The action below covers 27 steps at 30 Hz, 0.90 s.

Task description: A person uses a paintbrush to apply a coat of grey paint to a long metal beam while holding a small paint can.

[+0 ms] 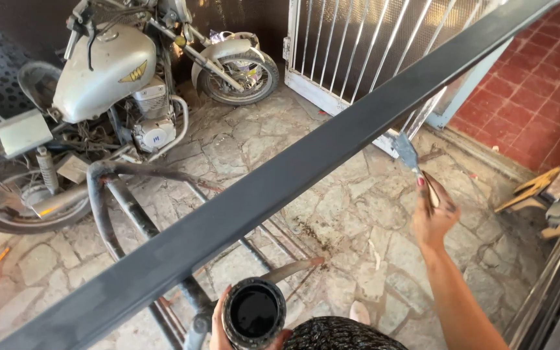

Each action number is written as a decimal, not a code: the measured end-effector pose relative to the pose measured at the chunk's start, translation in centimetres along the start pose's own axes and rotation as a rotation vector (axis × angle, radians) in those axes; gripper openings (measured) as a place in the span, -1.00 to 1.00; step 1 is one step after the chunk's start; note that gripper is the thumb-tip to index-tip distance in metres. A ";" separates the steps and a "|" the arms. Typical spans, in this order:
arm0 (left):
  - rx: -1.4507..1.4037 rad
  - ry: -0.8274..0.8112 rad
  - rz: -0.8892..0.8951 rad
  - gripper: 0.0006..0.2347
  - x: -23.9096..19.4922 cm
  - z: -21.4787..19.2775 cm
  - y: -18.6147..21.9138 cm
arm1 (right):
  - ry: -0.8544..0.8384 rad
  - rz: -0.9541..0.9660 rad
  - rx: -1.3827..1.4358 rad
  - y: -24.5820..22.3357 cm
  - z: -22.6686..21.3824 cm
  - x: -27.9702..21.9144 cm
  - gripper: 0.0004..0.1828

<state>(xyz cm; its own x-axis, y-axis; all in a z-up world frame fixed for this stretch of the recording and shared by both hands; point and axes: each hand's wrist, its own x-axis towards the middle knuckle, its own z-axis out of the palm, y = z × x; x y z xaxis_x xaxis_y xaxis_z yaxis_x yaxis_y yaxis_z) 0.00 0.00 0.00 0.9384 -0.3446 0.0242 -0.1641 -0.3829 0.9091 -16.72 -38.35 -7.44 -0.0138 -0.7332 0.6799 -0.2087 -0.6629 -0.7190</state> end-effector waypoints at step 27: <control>0.073 -0.001 0.707 -0.12 -4.1 23.3 6.1 | -0.554 -0.229 0.686 -3.9 -10.4 9.5 -0.93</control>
<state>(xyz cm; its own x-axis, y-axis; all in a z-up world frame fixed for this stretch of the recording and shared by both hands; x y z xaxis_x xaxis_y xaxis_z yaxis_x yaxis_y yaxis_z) -11.90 -20.92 -4.27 0.5994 -0.5322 0.5979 -0.7538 -0.1241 0.6453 -26.27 -41.16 3.28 0.4654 -0.4225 0.7778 0.4815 -0.6164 -0.6230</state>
